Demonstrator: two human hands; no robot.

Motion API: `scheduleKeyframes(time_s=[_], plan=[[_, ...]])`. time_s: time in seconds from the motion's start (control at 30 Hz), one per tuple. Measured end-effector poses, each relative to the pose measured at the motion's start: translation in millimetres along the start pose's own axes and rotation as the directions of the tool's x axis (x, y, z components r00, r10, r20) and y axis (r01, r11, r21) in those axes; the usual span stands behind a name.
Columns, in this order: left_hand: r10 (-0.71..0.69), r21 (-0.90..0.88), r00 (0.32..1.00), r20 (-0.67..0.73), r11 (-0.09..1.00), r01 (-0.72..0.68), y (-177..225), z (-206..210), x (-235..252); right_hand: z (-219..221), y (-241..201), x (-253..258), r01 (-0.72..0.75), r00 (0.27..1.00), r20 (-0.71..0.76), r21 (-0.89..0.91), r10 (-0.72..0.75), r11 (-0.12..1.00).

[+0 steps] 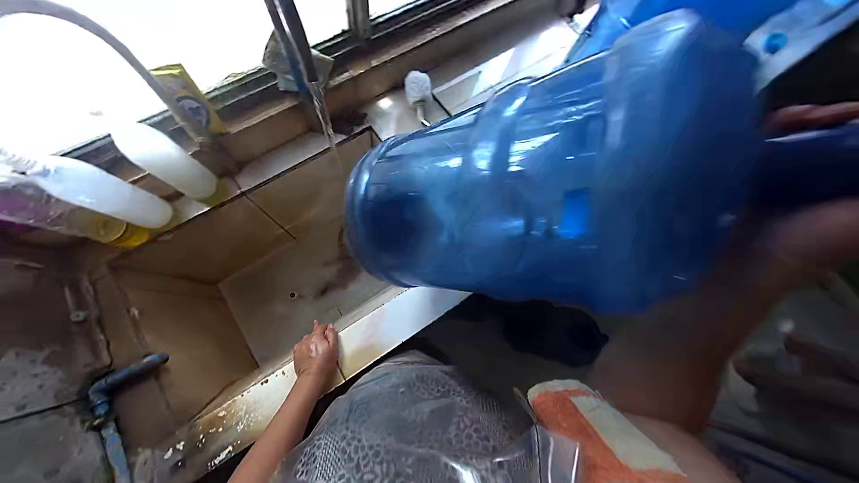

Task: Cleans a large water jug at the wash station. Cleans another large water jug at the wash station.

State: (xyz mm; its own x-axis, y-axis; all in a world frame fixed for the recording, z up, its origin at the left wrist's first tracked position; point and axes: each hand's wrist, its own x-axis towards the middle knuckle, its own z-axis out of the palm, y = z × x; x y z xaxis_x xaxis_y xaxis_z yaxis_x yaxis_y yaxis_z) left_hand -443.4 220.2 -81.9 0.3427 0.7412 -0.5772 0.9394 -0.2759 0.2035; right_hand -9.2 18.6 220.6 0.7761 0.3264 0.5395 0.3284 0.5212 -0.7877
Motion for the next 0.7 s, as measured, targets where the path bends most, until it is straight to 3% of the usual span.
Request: scheduleKeyframes(time_s=[0.13, 0.23, 0.3, 0.37, 0.5, 0.63, 0.7], plan=[[-0.046, -0.050, 0.999, -0.022, 0.998, 0.045, 0, 1, 4, 109, 138, 0, -0.205, 0.973, 0.110, -0.020, 0.205, 0.979], [-0.058, -0.074, 0.997, -0.051, 0.996, 0.054, -1, 4, 8, 180, 247, -32, -0.241, 0.948, 0.219, 0.023, 0.231, 0.970], [-0.072, -0.092, 0.996, -0.059, 0.994, 0.066, -1, 6, 10, 217, 306, -58, -0.231, 0.903, 0.344, -0.116, 0.257, 0.966], [-0.085, -0.108, 0.995, -0.061, 0.991, 0.078, -1, 6, 12, 244, 351, -80, -0.228, 0.811, 0.443, -0.362, 0.382, 0.904], [-0.102, -0.129, 0.993, -0.053, 0.987, 0.095, -1, 5, 14, 266, 421, -97, -0.076, 0.449, 0.621, -0.690, 0.643, 0.719], [-0.117, -0.136, 0.992, -0.054, 0.985, 0.109, -1, 6, 15, 267, 441, -91, 0.155, 0.371, 0.704, -0.690, 0.606, 0.707], [-0.118, -0.136, 0.989, -0.084, 0.985, 0.106, -2, 8, 16, 266, 436, -92, 0.195, 0.342, 0.717, -0.686, 0.608, 0.701]])
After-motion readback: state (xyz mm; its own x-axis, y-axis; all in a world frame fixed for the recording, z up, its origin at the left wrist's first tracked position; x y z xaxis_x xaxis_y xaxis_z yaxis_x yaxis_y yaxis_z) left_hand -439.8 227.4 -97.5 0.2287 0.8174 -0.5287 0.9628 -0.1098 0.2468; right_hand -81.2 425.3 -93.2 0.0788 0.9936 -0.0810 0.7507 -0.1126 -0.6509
